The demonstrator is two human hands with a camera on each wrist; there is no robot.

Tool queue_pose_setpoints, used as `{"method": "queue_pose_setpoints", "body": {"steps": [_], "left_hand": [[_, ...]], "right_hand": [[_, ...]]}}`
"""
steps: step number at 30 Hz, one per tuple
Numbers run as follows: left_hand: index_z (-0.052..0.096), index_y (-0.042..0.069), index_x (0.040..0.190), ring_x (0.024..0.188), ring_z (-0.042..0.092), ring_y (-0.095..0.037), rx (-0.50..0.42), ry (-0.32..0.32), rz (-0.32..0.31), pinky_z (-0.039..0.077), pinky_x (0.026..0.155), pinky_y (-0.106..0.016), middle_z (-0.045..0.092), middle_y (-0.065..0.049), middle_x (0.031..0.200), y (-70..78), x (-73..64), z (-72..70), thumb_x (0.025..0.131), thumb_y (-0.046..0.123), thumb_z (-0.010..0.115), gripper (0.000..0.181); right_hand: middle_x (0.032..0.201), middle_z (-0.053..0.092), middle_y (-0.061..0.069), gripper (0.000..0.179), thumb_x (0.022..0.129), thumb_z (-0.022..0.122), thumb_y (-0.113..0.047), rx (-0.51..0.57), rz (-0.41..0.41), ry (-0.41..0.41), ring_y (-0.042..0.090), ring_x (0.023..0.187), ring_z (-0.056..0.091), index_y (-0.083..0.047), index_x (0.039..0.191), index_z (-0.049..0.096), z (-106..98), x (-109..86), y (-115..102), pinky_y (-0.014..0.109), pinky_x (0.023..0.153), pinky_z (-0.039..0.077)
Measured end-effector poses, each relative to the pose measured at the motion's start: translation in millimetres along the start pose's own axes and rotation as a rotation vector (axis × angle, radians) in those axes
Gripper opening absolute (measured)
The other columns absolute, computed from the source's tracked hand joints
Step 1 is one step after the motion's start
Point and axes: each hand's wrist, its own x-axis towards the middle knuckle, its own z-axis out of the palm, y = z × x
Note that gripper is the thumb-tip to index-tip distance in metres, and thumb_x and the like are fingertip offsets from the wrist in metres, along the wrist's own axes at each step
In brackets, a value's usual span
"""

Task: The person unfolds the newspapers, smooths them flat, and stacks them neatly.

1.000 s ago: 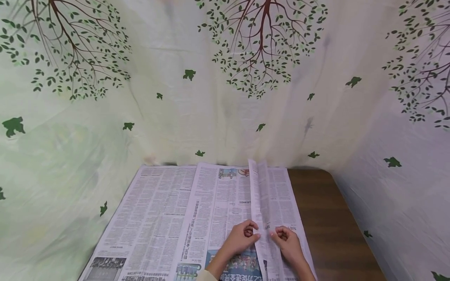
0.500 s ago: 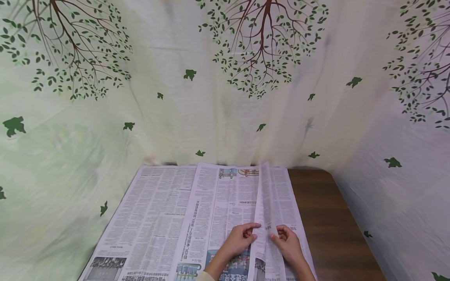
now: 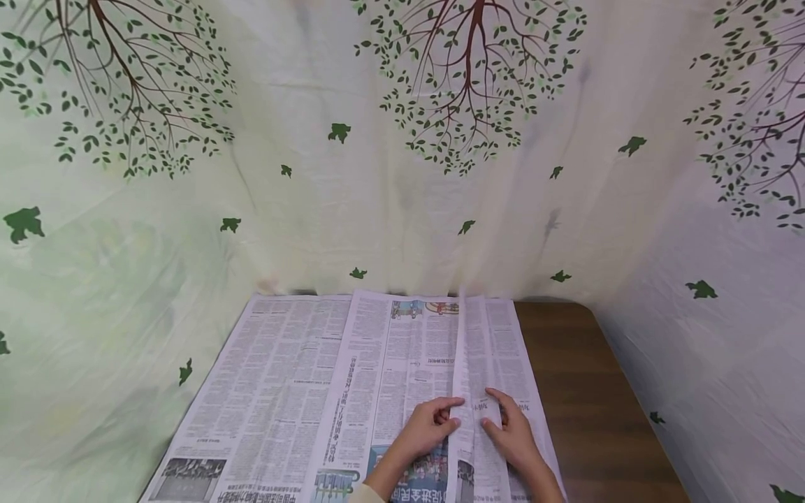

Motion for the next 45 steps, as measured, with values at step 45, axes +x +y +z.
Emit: {"method": "queue_pose_setpoints", "body": {"steps": [45], "left_hand": [[0.058,0.012,0.146,0.094,0.077,-0.017,-0.082,0.084,0.009,0.060,0.072,-0.025,0.074,-0.019,0.121,-19.0,-29.7,-78.1,0.085,0.015,0.084,0.067]], "right_hand": [[0.119,0.071,0.016,0.061,0.082,0.084,-0.003,-0.154,-0.028,0.020,0.012,0.085,0.070,-0.014,0.139,0.064,-18,3.7,-10,0.025,0.064,0.055]]}}
